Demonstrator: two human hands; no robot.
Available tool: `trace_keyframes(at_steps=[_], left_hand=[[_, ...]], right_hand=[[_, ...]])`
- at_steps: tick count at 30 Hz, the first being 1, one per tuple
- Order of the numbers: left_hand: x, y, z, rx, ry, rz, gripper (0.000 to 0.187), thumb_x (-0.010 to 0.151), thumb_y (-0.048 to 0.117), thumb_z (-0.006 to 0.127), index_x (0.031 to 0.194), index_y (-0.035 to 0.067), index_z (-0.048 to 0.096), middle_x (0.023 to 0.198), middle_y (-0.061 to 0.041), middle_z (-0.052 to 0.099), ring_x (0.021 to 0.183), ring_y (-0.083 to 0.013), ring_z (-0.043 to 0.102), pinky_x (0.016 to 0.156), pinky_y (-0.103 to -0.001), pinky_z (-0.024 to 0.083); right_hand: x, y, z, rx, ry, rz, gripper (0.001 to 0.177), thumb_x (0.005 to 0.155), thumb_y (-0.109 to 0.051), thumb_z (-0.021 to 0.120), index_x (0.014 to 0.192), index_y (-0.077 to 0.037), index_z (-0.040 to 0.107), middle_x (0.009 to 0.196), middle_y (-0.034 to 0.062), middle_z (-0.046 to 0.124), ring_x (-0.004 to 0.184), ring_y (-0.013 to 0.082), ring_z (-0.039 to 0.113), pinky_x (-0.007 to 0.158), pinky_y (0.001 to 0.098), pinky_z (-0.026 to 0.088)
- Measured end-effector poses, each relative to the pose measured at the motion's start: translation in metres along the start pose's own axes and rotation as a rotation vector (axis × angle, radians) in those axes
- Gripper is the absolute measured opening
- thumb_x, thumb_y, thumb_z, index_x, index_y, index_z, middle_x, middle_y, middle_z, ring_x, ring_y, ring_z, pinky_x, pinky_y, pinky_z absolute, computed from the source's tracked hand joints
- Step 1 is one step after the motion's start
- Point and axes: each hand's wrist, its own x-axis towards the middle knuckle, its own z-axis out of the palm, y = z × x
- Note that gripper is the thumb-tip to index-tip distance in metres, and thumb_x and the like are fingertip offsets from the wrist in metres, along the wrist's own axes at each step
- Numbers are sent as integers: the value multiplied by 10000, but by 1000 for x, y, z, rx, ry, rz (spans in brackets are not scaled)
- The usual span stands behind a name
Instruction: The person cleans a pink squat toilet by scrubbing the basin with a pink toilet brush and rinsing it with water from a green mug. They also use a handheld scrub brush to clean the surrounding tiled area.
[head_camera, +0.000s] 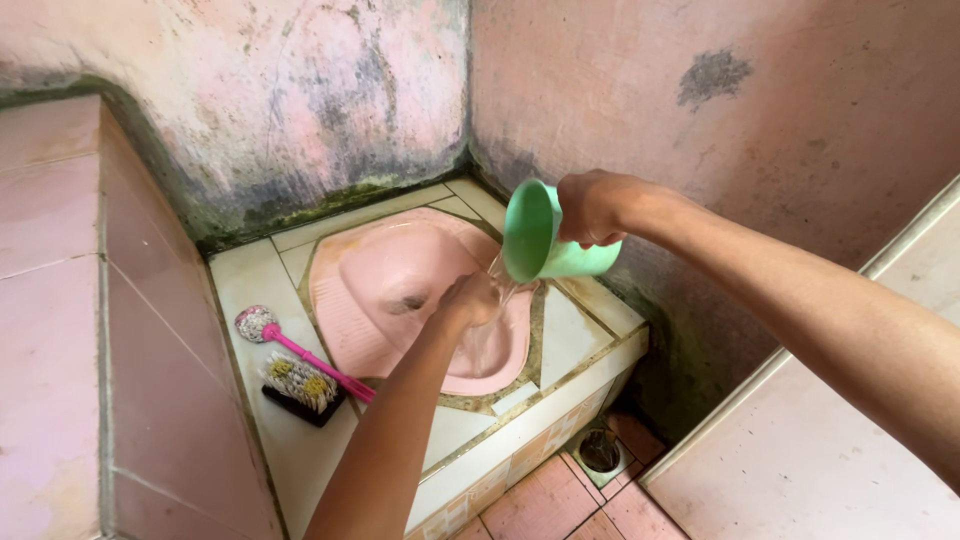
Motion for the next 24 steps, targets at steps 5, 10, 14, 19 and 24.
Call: trace_keyframes(at_steps=[5, 10, 14, 19, 24], left_hand=[[51, -5, 36, -8, -14, 87, 505, 898, 99, 547, 1403, 104, 552, 1337, -206, 611, 1217, -336, 618, 1022, -451, 472], [49, 9, 15, 64, -26, 51, 374, 942, 149, 585, 1287, 40, 679, 1241, -160, 727, 1087, -273, 716, 959, -412, 552], [26, 8, -35, 126, -35, -74, 346, 928, 201, 687, 1222, 19, 672, 1128, -141, 761, 956, -242, 750, 910, -412, 577], [12, -11, -101, 354, 38, -66, 472, 919, 297, 726, 1294, 30, 621, 1267, -186, 671, 1133, -312, 661, 1017, -442, 502], [-3, -20, -161, 510, 74, -159, 364, 920, 107, 622, 1256, -14, 691, 1337, -225, 668, 1215, -369, 658, 1021, -490, 512]], right_hand=[[6, -9, 16, -176, 238, -5, 254, 921, -241, 720, 1081, -44, 733, 1067, 174, 739, 919, 328, 716, 786, 439, 579], [41, -14, 38, -357, 315, 25, 205, 984, -129, 653, 1128, -60, 782, 1085, 146, 764, 948, 266, 767, 763, 386, 617], [67, -14, 39, -448, 622, -43, 357, 1048, -98, 539, 1369, 61, 539, 928, 162, 729, 768, 248, 767, 575, 362, 619], [74, -23, 26, -470, 829, -97, 511, 969, -75, 582, 1444, 21, 422, 953, 213, 678, 732, 292, 730, 527, 371, 610], [68, -35, 14, -356, 1031, -200, 410, 914, -65, 650, 1292, -4, 504, 987, 190, 677, 787, 327, 724, 564, 421, 602]])
